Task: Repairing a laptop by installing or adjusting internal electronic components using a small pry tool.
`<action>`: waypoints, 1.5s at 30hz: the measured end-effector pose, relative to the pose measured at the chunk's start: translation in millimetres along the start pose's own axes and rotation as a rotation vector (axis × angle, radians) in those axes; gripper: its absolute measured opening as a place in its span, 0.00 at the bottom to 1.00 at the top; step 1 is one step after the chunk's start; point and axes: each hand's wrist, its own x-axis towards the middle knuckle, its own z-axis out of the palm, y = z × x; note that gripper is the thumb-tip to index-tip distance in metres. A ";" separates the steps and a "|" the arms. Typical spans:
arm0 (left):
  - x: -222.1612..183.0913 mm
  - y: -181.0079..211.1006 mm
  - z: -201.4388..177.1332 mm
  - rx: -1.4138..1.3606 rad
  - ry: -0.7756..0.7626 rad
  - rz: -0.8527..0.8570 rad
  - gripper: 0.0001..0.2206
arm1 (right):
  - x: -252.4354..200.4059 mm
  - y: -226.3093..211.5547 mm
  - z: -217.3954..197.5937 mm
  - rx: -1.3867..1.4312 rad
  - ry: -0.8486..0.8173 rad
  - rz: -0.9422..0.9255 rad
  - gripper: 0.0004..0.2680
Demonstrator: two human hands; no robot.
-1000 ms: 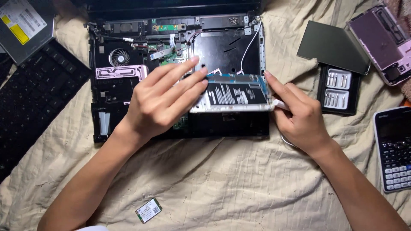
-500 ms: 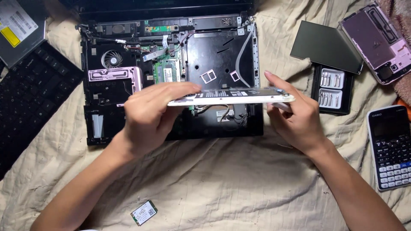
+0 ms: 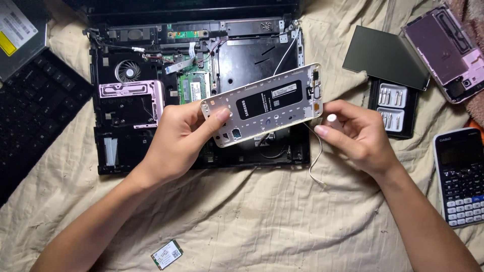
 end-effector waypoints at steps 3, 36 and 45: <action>-3.1 2.1 0.7 -0.023 -0.030 -0.018 0.15 | -2.8 1.2 1.1 0.085 0.025 0.040 0.06; -1.3 0.6 3.5 -0.205 -0.175 -0.173 0.08 | -6.9 2.3 28.6 0.497 0.274 0.121 0.11; -2.7 2.8 6.2 -0.201 -0.144 -0.134 0.10 | -6.4 4.4 27.1 0.521 0.281 0.104 0.11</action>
